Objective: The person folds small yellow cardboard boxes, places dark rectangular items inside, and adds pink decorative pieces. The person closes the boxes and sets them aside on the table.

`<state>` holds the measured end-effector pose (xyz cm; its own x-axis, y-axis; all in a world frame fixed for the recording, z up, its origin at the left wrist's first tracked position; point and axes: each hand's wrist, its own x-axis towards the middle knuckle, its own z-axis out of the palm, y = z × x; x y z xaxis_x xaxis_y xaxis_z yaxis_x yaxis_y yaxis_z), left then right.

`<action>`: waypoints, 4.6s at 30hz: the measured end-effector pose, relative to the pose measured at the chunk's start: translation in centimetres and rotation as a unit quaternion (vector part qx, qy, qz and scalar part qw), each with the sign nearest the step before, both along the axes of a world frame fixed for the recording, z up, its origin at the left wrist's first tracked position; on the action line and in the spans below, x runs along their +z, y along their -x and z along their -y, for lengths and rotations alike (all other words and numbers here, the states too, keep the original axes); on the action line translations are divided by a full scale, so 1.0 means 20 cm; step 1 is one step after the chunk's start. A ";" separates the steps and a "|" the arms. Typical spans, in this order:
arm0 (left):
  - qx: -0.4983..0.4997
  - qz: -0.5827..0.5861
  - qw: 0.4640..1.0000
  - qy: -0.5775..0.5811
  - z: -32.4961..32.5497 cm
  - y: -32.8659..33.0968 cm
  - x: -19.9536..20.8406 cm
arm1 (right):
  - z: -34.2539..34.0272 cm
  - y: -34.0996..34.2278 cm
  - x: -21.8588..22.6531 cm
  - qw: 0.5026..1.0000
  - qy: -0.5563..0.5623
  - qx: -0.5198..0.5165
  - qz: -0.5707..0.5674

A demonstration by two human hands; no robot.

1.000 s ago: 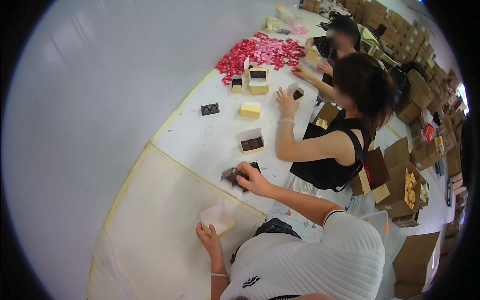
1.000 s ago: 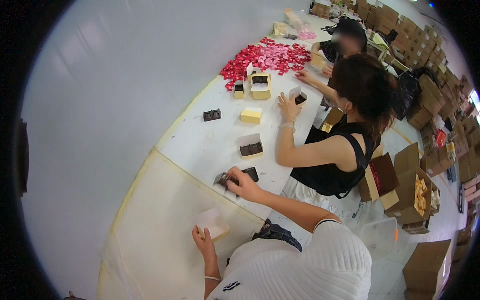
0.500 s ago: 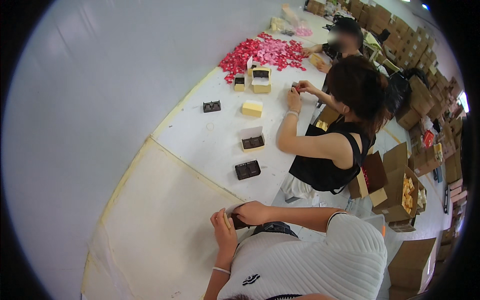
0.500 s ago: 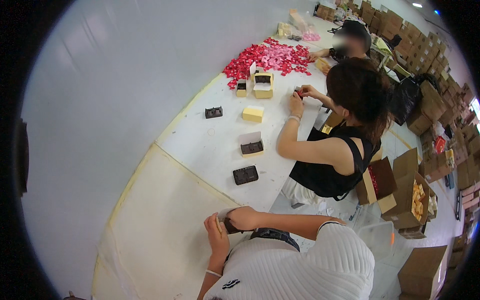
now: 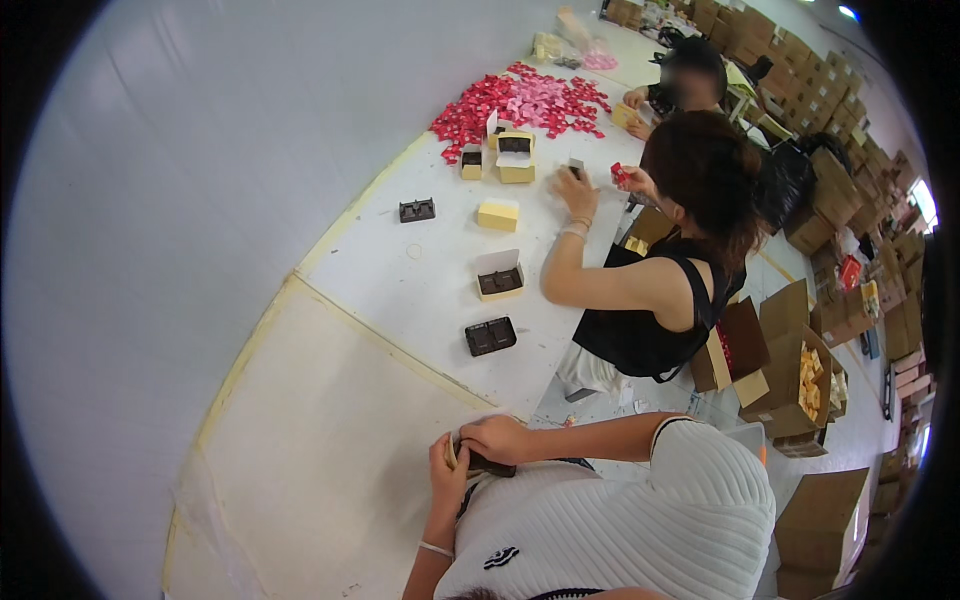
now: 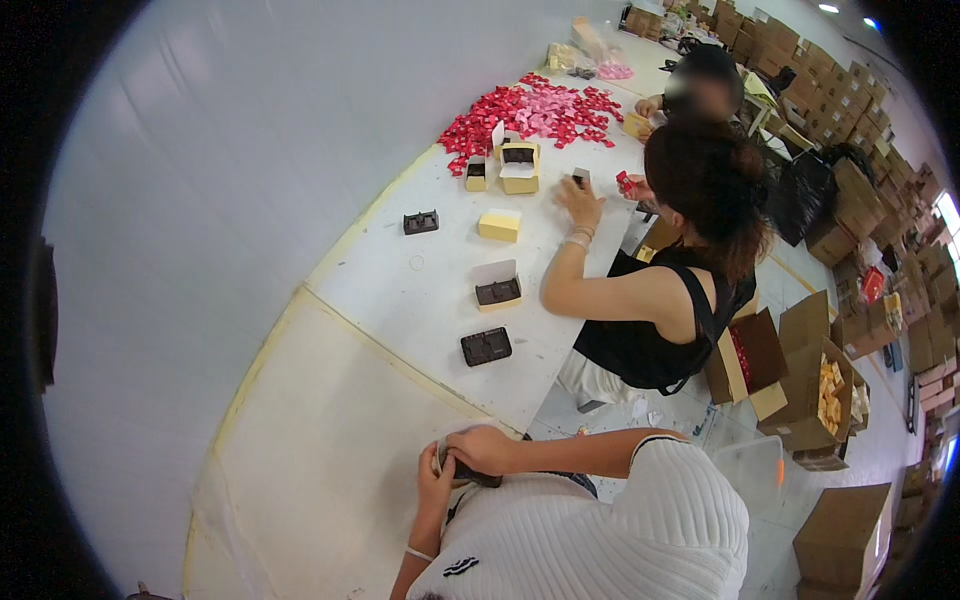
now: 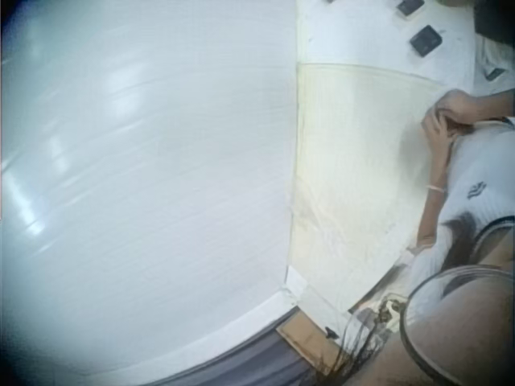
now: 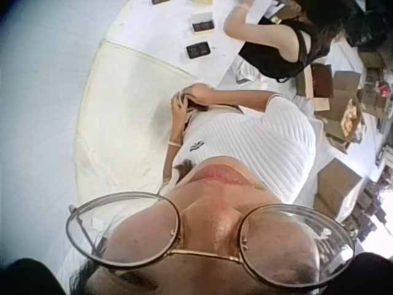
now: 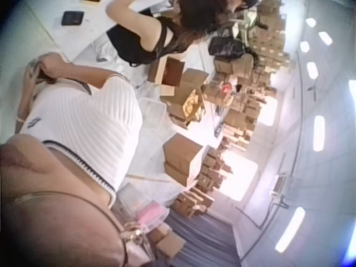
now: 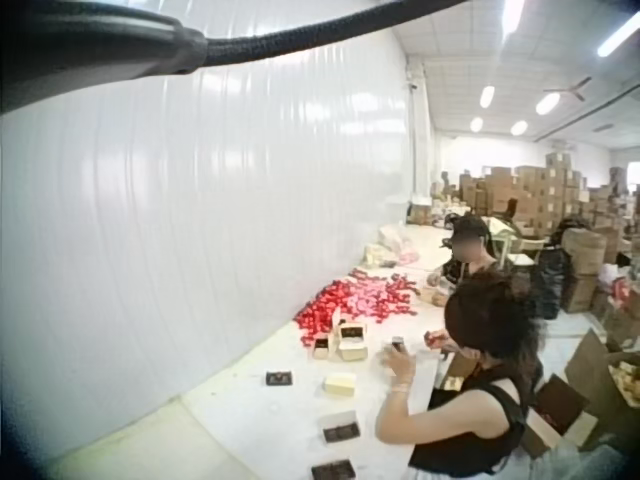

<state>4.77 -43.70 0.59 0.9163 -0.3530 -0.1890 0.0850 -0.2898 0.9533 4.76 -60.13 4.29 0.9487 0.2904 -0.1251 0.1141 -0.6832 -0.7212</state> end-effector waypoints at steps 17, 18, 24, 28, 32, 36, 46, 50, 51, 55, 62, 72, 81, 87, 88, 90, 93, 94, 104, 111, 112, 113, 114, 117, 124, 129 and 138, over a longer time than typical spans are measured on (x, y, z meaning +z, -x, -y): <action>0.177 -0.268 0.921 0.222 -0.06 0.08 0.14 | 0.21 0.02 0.03 0.956 -0.212 0.195 -0.065; 0.166 -0.279 0.917 0.233 -0.07 0.09 0.13 | 0.22 0.03 0.05 0.959 -0.188 0.194 -0.089; 0.095 -0.302 0.914 0.255 -0.11 0.07 0.13 | 0.14 0.04 0.04 0.969 -0.036 0.245 0.009; 0.107 -0.286 0.931 0.199 -0.14 0.07 0.13 | 0.12 -0.02 0.23 0.954 -0.071 0.286 -0.060; 0.093 -0.313 0.919 0.222 -0.16 0.07 0.06 | 0.11 0.01 0.16 0.966 -0.076 0.242 -0.059; 0.112 -0.350 0.897 0.246 -0.15 0.10 0.05 | 0.13 0.02 0.12 0.969 -0.111 0.205 -0.077; 0.145 -0.267 0.860 0.410 -0.02 0.01 0.14 | 0.11 0.00 0.08 0.960 -0.258 0.104 -0.032; 0.191 -0.270 0.856 0.397 -0.03 -0.12 0.20 | -0.01 -0.07 0.23 0.971 -0.193 0.055 0.131; 0.199 -0.250 0.865 0.386 -0.02 -0.16 0.25 | -0.03 -0.08 0.31 0.975 -0.160 0.039 0.153; 0.213 -0.203 0.883 0.366 -0.01 -0.23 0.43 | -0.09 -0.16 0.46 0.962 -0.017 0.049 0.269; 0.179 -0.141 0.906 0.356 -0.06 -0.24 0.52 | -0.04 -0.24 0.55 0.932 0.092 0.161 0.312; 0.217 -0.066 0.914 0.337 -0.05 -0.22 0.57 | -0.02 -0.28 0.62 0.901 0.166 0.233 0.327; 0.129 -0.047 0.931 0.339 -0.06 -0.24 0.58 | -0.05 -0.28 0.62 0.869 0.202 0.300 0.338; 0.138 -0.171 0.841 0.494 -0.08 -0.26 0.56 | -0.02 -0.38 0.69 0.924 0.058 0.290 0.243; 0.142 -0.175 0.840 0.494 -0.06 -0.25 0.57 | -0.02 -0.37 0.68 0.912 0.086 0.310 0.255; 0.141 -0.173 0.847 0.482 -0.06 -0.26 0.53 | -0.06 -0.35 0.65 0.883 0.144 0.350 0.278; 0.121 -0.188 0.839 0.496 -0.05 -0.26 0.52 | -0.06 -0.40 0.61 0.914 0.078 0.364 0.159; 0.106 -0.197 0.834 0.505 -0.04 -0.27 0.52 | -0.05 -0.41 0.61 0.920 0.036 0.360 0.148; 0.192 -0.334 0.808 0.445 -0.07 -0.23 0.23 | -0.08 -0.23 0.21 0.951 -0.040 0.276 0.137; 0.179 -0.351 0.861 0.322 -0.03 -0.19 -0.03 | -0.13 -0.11 -0.03 0.974 0.069 0.105 0.187; 0.163 -0.364 0.853 0.336 -0.01 -0.18 -0.01 | -0.12 -0.10 -0.02 0.975 0.076 0.103 0.183; 0.148 -0.377 0.845 0.350 0.01 -0.18 0.02 | -0.10 -0.10 0.00 0.975 0.081 0.104 0.179; 0.165 -0.400 0.832 0.349 0.02 -0.19 0.05 | -0.08 -0.10 0.01 0.968 0.116 0.091 0.201; 0.228 -0.440 0.799 0.340 0.02 -0.21 0.09 | 0.00 -0.18 0.03 0.940 0.206 0.063 0.263; 0.288 -0.440 0.790 0.316 -0.21 -0.18 -0.06 | 0.28 -0.56 0.11 0.839 0.405 0.001 0.363; 0.296 -0.407 0.810 0.300 -0.26 -0.09 -0.08 | 0.59 -0.96 0.21 0.810 0.390 -0.140 0.414; 0.219 -0.269 0.835 0.427 -0.11 -0.05 0.34 | 0.20 -0.46 -0.29 0.957 0.111 0.110 0.242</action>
<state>5.81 -41.52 7.33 0.8570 -0.2231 -0.4645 0.4865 0.6474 0.5867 14.01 -64.18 -1.46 0.8298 0.5073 0.2326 0.5575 -0.7348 -0.3862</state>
